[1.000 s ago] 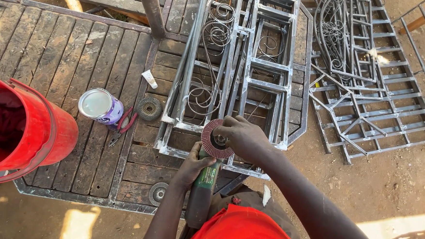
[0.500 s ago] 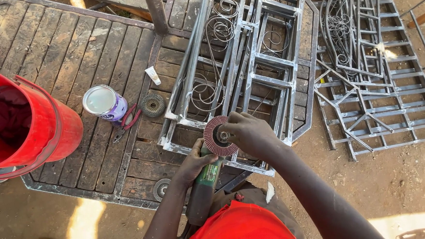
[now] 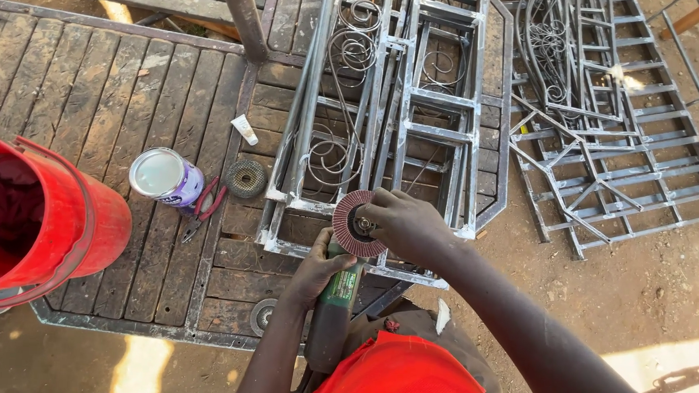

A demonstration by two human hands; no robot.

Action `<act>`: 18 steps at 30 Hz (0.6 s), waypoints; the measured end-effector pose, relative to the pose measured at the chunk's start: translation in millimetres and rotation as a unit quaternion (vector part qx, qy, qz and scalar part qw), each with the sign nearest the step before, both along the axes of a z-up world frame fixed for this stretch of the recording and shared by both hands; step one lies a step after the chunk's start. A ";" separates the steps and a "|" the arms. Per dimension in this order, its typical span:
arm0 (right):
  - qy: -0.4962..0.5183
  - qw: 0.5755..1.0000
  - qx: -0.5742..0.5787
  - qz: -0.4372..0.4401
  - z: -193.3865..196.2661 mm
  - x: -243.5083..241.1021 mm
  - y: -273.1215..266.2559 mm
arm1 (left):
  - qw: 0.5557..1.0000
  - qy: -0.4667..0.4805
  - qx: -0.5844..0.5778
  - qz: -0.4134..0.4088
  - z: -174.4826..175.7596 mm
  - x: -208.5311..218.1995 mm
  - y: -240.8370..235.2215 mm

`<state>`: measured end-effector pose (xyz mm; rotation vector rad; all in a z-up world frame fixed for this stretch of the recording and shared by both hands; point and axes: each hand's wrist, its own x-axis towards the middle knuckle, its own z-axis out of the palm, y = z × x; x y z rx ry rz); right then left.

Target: Preparing an angle grinder and using it to sand down welds on metal gate frames

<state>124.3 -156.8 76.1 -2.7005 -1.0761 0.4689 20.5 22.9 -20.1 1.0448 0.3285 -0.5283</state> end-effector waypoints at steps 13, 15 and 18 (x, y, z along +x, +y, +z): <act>0.024 0.995 0.080 -0.055 11.4 -15.0 -24.6 | 0.999 0.011 -0.006 -0.031 4.4 -4.7 -18.7; 0.027 0.992 0.095 -0.082 -1.1 -19.3 -34.5 | 0.999 0.031 -0.004 -0.034 9.3 -5.8 -29.2; 0.031 0.977 -0.011 -0.212 -4.6 -32.1 -46.6 | 0.998 0.050 -0.018 -0.030 -5.2 -5.4 -49.6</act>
